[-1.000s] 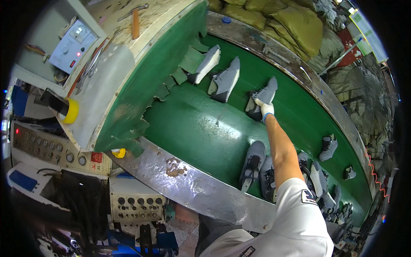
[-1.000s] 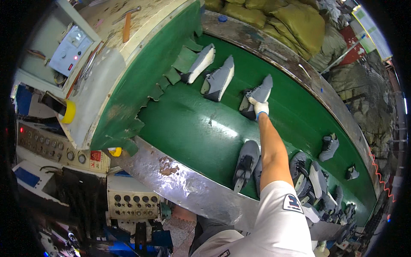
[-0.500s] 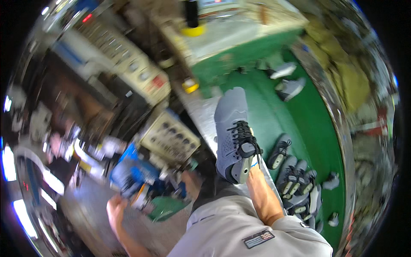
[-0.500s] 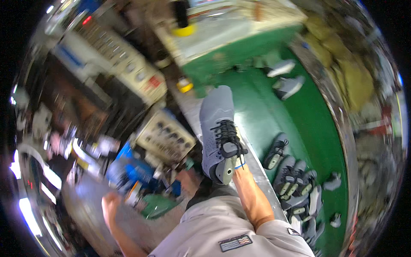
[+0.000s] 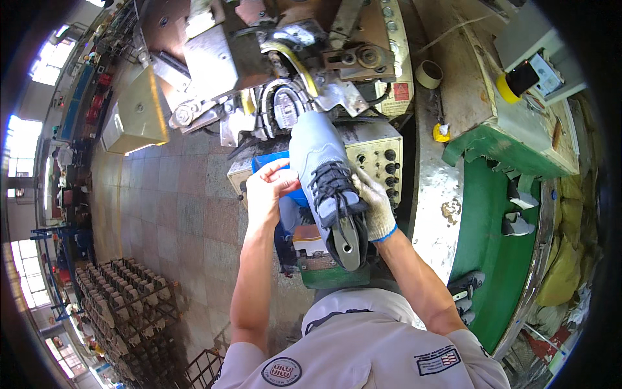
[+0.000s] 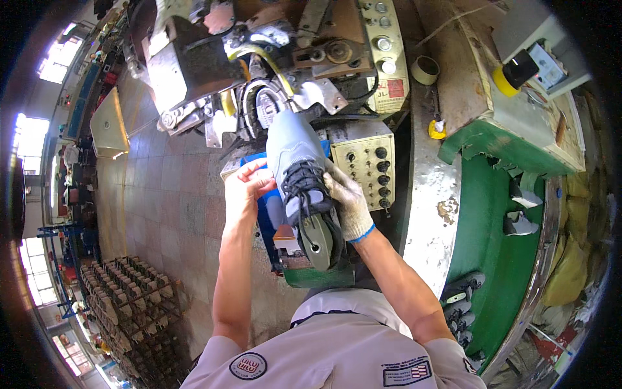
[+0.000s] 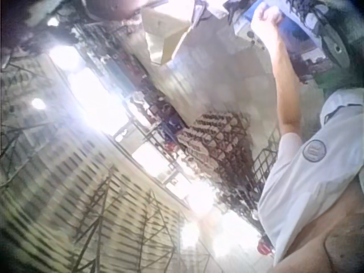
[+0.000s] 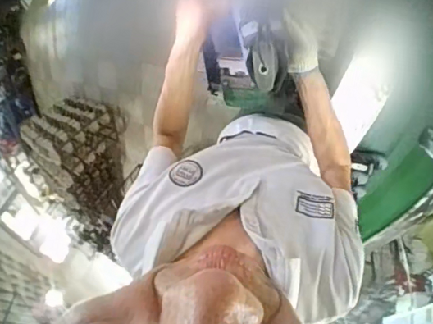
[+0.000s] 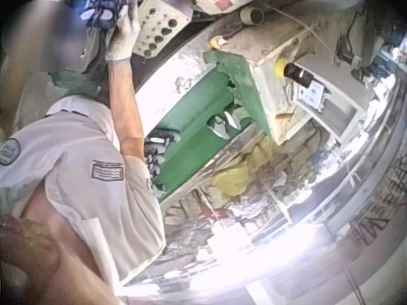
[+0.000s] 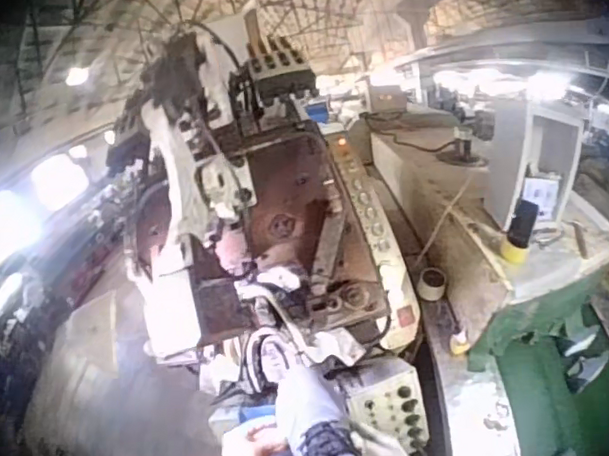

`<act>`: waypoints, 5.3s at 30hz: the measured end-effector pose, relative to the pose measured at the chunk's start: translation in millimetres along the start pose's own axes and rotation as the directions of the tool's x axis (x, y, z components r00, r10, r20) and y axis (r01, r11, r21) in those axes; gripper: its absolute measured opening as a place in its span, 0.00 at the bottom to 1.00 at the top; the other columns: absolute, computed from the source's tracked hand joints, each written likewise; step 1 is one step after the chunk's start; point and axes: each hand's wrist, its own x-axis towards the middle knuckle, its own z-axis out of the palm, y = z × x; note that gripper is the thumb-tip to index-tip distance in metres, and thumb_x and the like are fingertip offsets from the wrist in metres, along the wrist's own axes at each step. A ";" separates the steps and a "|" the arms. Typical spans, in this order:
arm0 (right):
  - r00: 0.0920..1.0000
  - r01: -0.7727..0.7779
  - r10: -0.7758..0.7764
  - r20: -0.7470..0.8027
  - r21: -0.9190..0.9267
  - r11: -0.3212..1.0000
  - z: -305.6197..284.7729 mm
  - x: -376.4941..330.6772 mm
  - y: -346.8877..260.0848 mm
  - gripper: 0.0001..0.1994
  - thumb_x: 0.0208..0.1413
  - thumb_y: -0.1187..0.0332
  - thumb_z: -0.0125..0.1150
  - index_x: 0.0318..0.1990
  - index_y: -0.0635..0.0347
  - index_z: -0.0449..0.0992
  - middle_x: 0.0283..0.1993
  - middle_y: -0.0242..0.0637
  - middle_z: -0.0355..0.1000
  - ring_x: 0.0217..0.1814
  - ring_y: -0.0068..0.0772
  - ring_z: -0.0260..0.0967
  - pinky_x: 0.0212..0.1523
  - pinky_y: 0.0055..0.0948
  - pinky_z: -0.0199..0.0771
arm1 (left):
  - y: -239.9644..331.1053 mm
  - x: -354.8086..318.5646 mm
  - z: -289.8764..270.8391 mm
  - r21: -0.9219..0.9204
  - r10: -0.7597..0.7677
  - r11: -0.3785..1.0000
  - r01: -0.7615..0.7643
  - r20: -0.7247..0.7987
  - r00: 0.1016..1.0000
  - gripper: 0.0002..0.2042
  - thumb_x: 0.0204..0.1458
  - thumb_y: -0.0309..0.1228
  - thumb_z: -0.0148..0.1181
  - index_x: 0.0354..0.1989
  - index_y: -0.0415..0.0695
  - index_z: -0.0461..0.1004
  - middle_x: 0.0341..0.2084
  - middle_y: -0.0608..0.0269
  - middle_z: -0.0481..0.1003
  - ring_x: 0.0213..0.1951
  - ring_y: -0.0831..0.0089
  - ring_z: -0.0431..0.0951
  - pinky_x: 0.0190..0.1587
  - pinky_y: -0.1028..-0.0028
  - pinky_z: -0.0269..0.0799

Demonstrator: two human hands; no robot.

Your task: The person picks up shoe uppers from a conveyor, places them into an industrial lasting machine one at a time to shape the front, operates the machine with buttons, and then places the shaped shoes back onto the conveyor.

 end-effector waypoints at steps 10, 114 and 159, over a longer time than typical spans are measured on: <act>0.996 0.087 -0.087 0.000 0.022 0.996 42.2 74.7 16.3 0.33 0.62 0.64 0.63 0.70 0.69 0.58 0.62 0.40 0.69 0.58 0.27 0.69 0.59 0.27 0.70 | 15.6 31.4 -11.6 -0.096 0.202 0.968 -0.231 -0.251 0.947 0.21 0.49 0.14 0.59 0.55 0.29 0.72 0.45 0.49 0.78 0.41 0.68 0.81 0.45 0.73 0.80; 0.842 0.540 -0.325 -0.431 0.689 0.483 -401.4 -250.9 -108.3 0.29 0.64 0.48 0.52 0.63 0.61 0.70 0.60 0.50 0.71 0.58 0.49 0.71 0.62 0.47 0.72 | 2.4 -65.2 22.3 0.987 0.029 0.138 -0.084 0.081 0.996 0.11 0.56 0.23 0.59 0.46 0.32 0.78 0.32 0.63 0.76 0.33 0.77 0.72 0.38 0.75 0.70; 0.982 0.102 -0.107 -0.155 -0.039 0.994 -6.9 80.7 48.5 0.16 0.62 0.61 0.65 0.47 0.68 0.81 0.40 0.31 0.77 0.39 0.19 0.71 0.44 0.23 0.71 | -70.0 24.0 28.8 -0.342 -0.038 0.939 0.011 -0.070 0.997 0.23 0.69 0.47 0.45 0.47 0.37 0.78 0.39 0.65 0.79 0.38 0.77 0.77 0.45 0.73 0.73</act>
